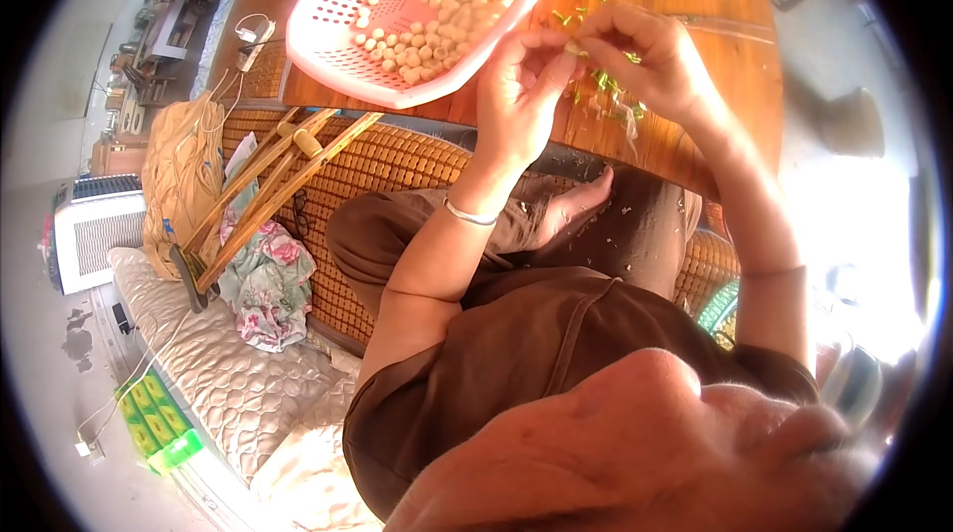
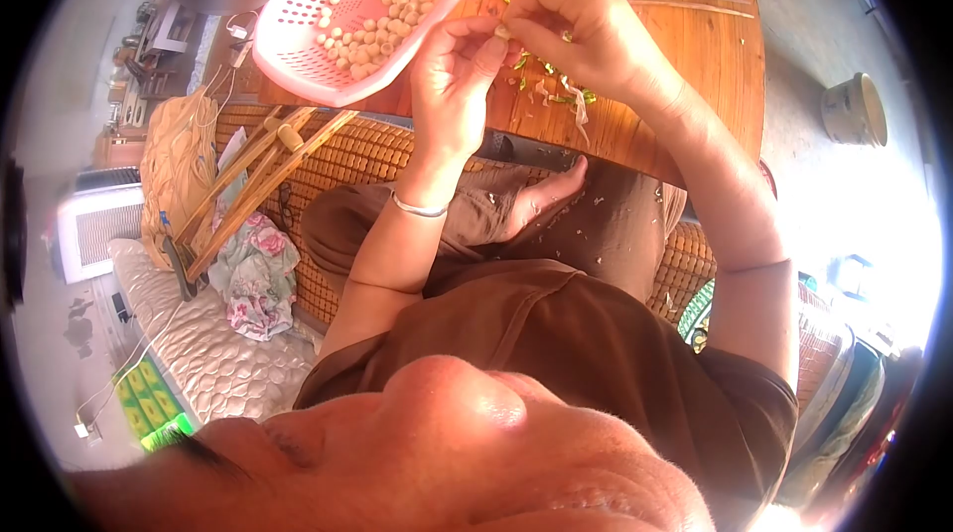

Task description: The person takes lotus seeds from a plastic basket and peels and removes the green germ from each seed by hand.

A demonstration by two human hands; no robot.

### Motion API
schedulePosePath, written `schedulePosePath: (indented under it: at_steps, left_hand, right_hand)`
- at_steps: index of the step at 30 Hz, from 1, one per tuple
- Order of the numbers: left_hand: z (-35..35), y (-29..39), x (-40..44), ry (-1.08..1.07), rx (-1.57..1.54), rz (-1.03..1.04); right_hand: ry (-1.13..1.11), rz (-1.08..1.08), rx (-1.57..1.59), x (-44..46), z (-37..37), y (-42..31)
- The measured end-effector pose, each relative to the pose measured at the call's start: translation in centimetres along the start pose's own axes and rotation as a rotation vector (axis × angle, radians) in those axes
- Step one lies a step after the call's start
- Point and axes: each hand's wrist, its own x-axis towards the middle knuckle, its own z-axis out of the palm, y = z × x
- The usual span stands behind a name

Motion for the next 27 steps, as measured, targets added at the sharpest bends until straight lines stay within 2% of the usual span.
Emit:
schedulePosePath:
  at_steps: [5,12,17,23,27]
  left_hand:
    - [-0.1,-0.5,0.1,-0.009,0.018,0.030]
    - [-0.1,-0.3,0.0,-0.027,-0.013,-0.001]
    - [0.1,0.2,0.0,-0.033,-0.047,-0.008]
    - [0.0,-0.1,0.0,-0.005,-0.035,0.012]
    - [0.0,-0.4,0.1,0.012,-0.048,0.032]
  right_hand:
    - [-0.003,-0.123,-0.248,0.2,-0.4,-0.3]
    - [0.035,-0.129,-0.287,0.0,0.0,0.5]
    - [0.010,-0.056,-0.218,-0.1,0.0,0.8]
    - [-0.034,-0.079,-0.139,0.0,-0.3,-0.1]
    - [-0.027,-0.139,-0.194,0.1,-0.4,0.2]
